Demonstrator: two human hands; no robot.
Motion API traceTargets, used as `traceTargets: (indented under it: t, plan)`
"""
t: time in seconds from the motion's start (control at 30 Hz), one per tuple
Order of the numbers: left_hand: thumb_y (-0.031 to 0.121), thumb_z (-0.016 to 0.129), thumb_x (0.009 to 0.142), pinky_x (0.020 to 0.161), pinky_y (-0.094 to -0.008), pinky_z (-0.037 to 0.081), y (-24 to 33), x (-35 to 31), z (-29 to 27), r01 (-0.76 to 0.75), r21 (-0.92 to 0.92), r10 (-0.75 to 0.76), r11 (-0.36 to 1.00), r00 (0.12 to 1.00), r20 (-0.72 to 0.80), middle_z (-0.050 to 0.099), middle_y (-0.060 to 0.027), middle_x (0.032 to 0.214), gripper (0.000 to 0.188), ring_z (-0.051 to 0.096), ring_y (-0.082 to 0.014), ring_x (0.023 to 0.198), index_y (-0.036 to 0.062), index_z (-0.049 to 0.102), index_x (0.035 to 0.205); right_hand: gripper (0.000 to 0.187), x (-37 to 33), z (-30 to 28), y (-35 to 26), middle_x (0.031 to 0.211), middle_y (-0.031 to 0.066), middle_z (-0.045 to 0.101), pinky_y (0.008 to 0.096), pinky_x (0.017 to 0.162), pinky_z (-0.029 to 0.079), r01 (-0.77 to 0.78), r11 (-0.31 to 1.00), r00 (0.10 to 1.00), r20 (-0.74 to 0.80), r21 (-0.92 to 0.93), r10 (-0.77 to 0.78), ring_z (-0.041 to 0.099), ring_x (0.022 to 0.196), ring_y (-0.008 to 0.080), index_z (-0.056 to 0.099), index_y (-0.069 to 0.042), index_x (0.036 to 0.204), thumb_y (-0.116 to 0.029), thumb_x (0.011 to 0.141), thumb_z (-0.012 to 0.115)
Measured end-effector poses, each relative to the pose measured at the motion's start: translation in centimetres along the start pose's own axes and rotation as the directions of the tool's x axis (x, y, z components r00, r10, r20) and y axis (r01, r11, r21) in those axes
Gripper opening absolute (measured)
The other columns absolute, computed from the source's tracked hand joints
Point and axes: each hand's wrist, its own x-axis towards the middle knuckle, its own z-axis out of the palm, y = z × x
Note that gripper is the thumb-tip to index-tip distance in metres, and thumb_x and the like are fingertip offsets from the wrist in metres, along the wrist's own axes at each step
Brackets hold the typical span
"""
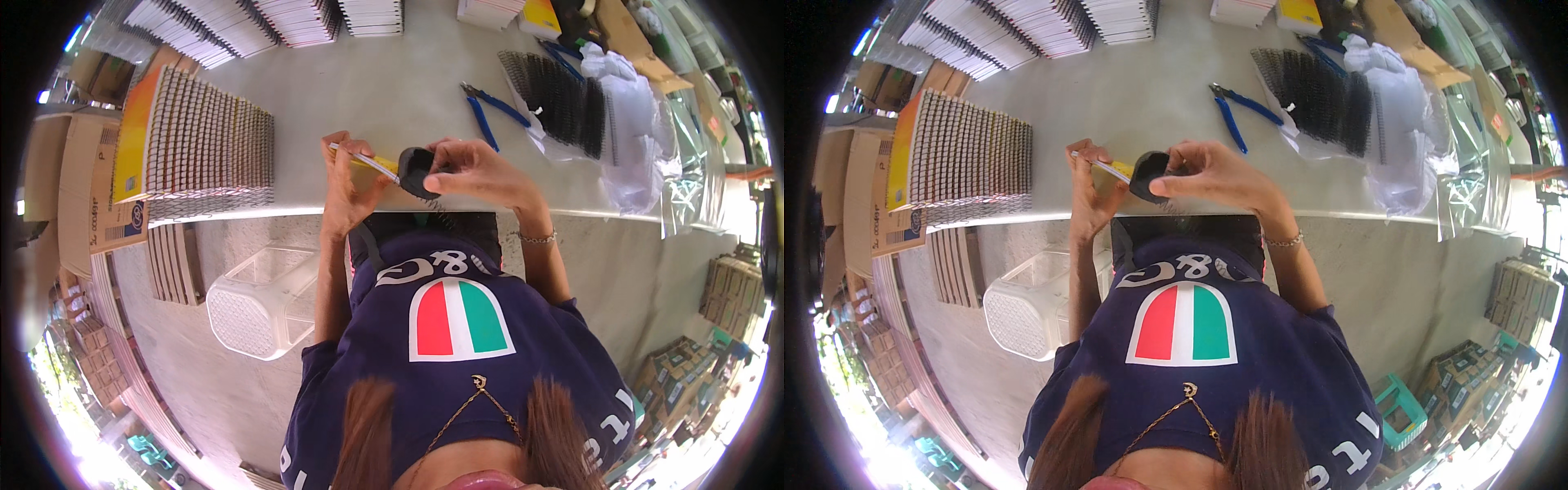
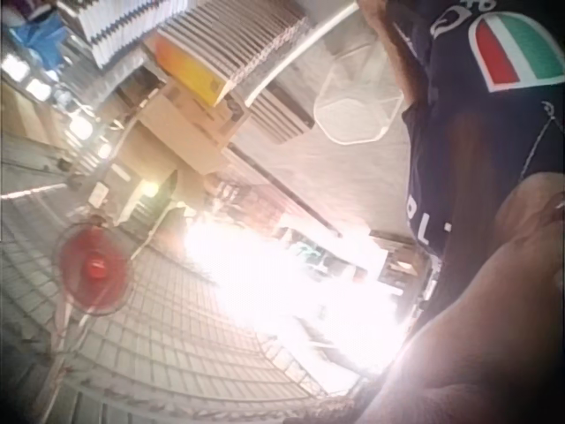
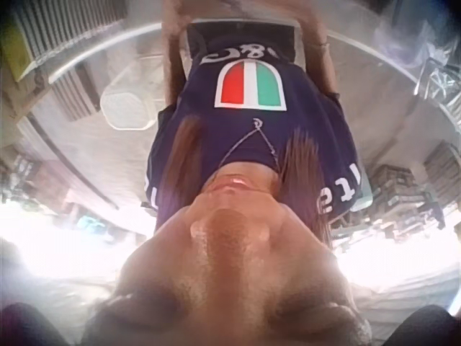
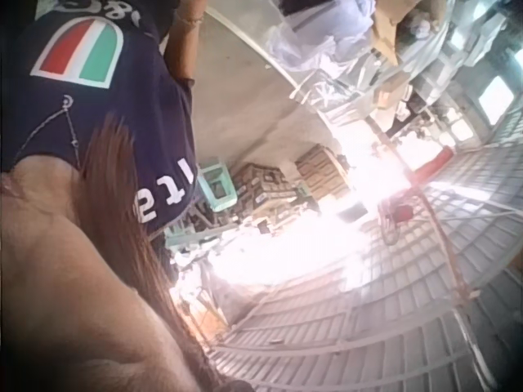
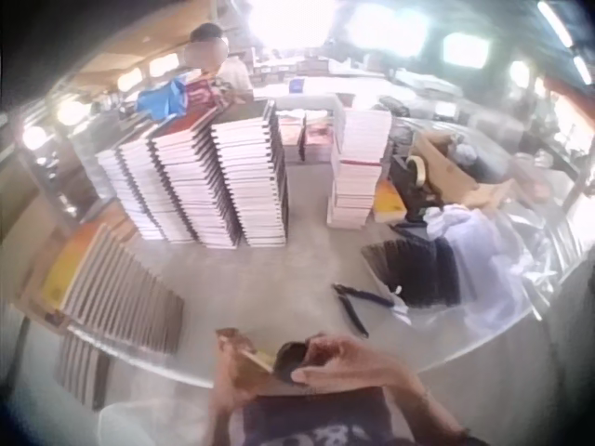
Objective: The person repeatedly picks up a spiral notebook and a metal coil, inserts the coil into the notebook's holes, and uses pliers to secure it. The finished notebooks are stacked on the table. The person handles notebooks, coils, and pliers throughout the task.
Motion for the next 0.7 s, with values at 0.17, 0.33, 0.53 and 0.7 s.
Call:
traceTargets:
  t: [0.17, 0.33, 0.53, 0.7]
  plan:
    - [0.007, 0.087, 0.064, 0.094, -0.0469, 0.041, 0.2, 0.3, -0.5, -0.011, -0.012, 0.011, 1.000, 1.000, 0.018, 0.046, -0.0131, 0.108, 0.057, 0.041, -0.0359, 0.114, 0.0064, 0.048, 0.106, 0.049, -0.9, 0.0, -0.3, 0.089, 0.0027, 0.054, 0.0238, 0.061, 0.037, 0.162, 0.981, 0.985, -0.050, -0.105, -0.168, 0.050, 0.076, 0.0073, 0.068, -0.002, 0.087, -0.046, 0.076, 0.085]
    - [0.006, 0.087, 0.063, 0.093, -0.0456, 0.041, 0.5, 0.3, -0.5, 0.006, 0.016, -0.006, 1.000, 1.000, 0.025, 0.045, -0.0139, 0.108, 0.058, 0.042, -0.0357, 0.112, 0.0049, 0.048, 0.106, 0.044, 0.1, -0.3, 0.5, 0.081, -0.0015, 0.058, 0.0244, 0.060, 0.037, -0.029, 0.994, 0.994, -0.103, 0.103, 0.039, 0.051, 0.074, 0.0051, 0.067, -0.003, 0.091, -0.043, 0.081, 0.082]
    - [0.004, 0.084, 0.063, 0.092, -0.0421, 0.041, -1.6, -0.3, -0.3, 0.031, -0.125, -0.025, 0.992, 0.999, 0.048, 0.043, -0.0133, 0.108, 0.057, 0.044, -0.0330, 0.108, 0.0061, 0.047, 0.106, 0.036, -0.3, -0.4, -1.0, 0.101, -0.0016, 0.057, 0.0226, 0.067, 0.041, 0.030, 0.984, 0.996, 0.082, 0.178, -0.045, 0.052, 0.079, 0.0063, 0.065, -0.003, 0.095, -0.031, 0.082, 0.083]
    - [-0.003, 0.076, 0.064, 0.092, -0.0376, 0.040, -1.1, -0.3, -0.3, 0.043, -0.196, -0.035, 0.980, 0.998, 0.043, 0.041, -0.0110, 0.104, 0.052, 0.045, -0.0298, 0.103, 0.0068, 0.045, 0.105, 0.051, -0.3, 0.4, -1.4, 0.074, -0.0024, 0.057, 0.0239, 0.057, 0.038, 0.210, 0.977, 0.977, 0.042, -0.037, -0.208, 0.053, 0.068, 0.0064, 0.068, -0.001, 0.096, -0.047, 0.079, 0.083]
